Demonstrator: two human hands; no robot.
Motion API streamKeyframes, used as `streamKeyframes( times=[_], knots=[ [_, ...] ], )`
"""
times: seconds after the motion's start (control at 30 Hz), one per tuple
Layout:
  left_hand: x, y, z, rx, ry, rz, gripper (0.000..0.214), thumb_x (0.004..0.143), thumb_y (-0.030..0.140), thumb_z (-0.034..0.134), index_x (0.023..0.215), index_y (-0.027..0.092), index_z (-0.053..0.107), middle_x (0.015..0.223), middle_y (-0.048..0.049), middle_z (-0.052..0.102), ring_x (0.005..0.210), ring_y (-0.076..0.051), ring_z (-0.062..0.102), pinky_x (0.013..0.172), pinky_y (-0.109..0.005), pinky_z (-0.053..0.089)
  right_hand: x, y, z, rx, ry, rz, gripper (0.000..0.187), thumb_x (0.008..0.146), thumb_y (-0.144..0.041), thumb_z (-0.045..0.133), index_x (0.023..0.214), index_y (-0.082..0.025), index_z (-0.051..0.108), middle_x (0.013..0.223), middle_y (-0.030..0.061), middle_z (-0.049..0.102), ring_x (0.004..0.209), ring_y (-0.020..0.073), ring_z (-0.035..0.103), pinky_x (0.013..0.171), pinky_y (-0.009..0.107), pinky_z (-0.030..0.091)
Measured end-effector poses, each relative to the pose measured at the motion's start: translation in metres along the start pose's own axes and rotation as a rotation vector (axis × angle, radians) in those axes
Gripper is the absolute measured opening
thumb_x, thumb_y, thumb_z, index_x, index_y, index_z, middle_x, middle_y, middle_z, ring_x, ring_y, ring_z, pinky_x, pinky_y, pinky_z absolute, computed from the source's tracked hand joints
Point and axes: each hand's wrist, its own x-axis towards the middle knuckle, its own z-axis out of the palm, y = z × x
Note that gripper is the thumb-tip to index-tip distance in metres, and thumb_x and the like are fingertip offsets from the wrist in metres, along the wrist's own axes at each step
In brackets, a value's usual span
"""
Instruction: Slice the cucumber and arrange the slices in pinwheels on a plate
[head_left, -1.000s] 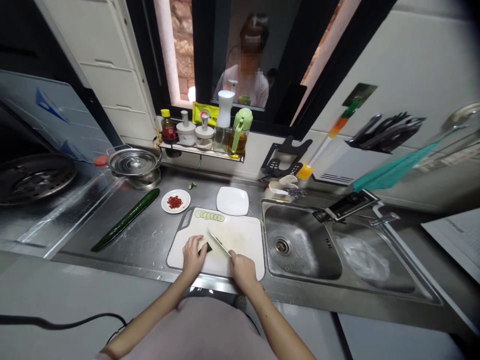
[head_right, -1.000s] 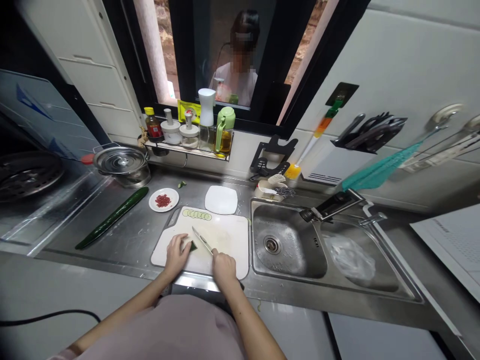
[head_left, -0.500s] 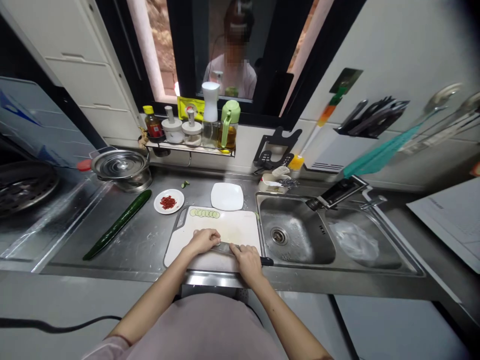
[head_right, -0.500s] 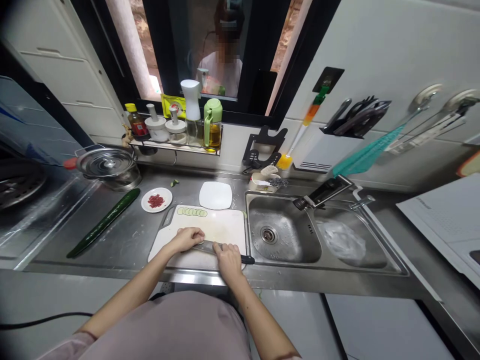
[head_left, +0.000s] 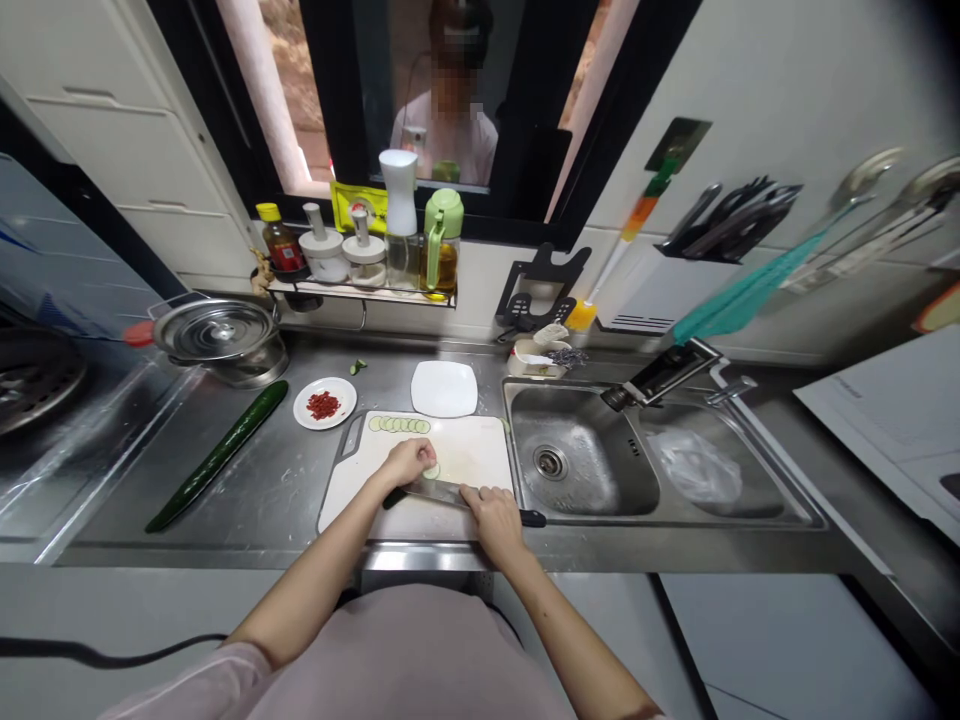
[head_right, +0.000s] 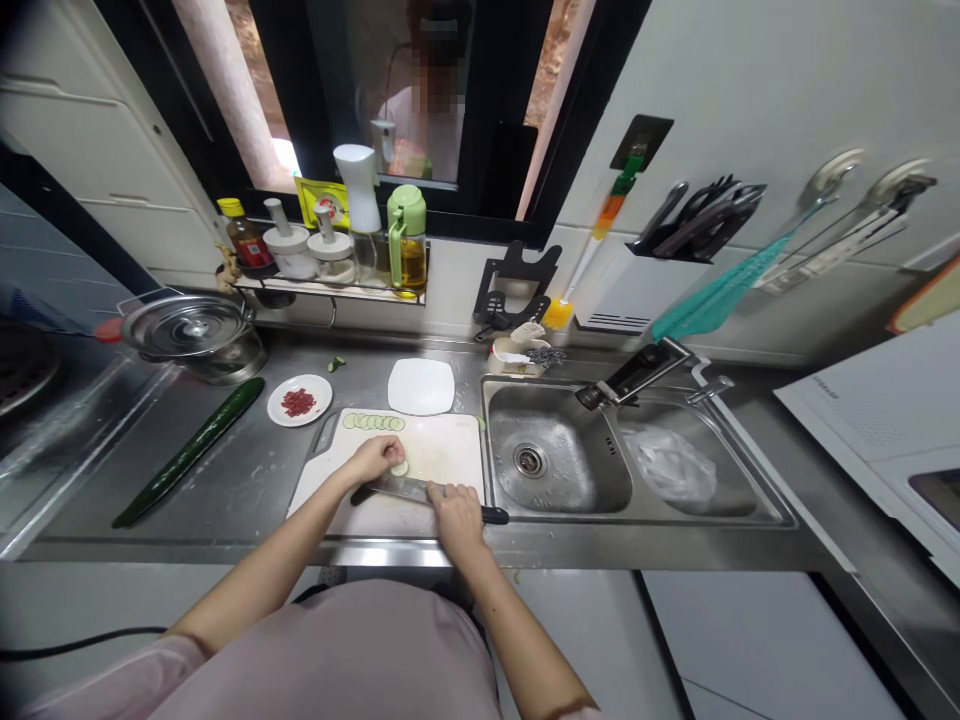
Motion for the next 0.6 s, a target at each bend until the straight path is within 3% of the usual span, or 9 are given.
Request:
streamKeyframes(
  times=[0.27,0.6],
  knots=[
    [0.041,0.005,-0.010,0.097,0.250,-0.074,0.008,0.078,0.024,0.058,0.080,0.023,0.066,0.084,0.0003,0.071,0.083,-0.017,0.062,0.083,-0.031,0.040,-0.004,0.008,0.012,0.034,0.010,0.048,0.040,0.095,-0.019,0.039,0.131,-0.028,0.053,0.098,0.0084,0.066,0.095,0.0198,0.056,0.079,0.031,0.030],
    [0.065,-0.003,-0.005,0.251,0.337,-0.015,0.012,0.084,0.025,0.054,0.084,0.023,0.066,0.090,-0.0039,0.071,0.092,-0.022,0.060,0.088,-0.037,0.034,-0.011,0.017,0.016,0.072,-0.018,0.117,0.039,0.095,-0.020,0.039,0.130,-0.029,0.054,0.099,0.0074,0.066,0.095,0.0188,0.057,0.079,0.029,0.032]
  ],
)
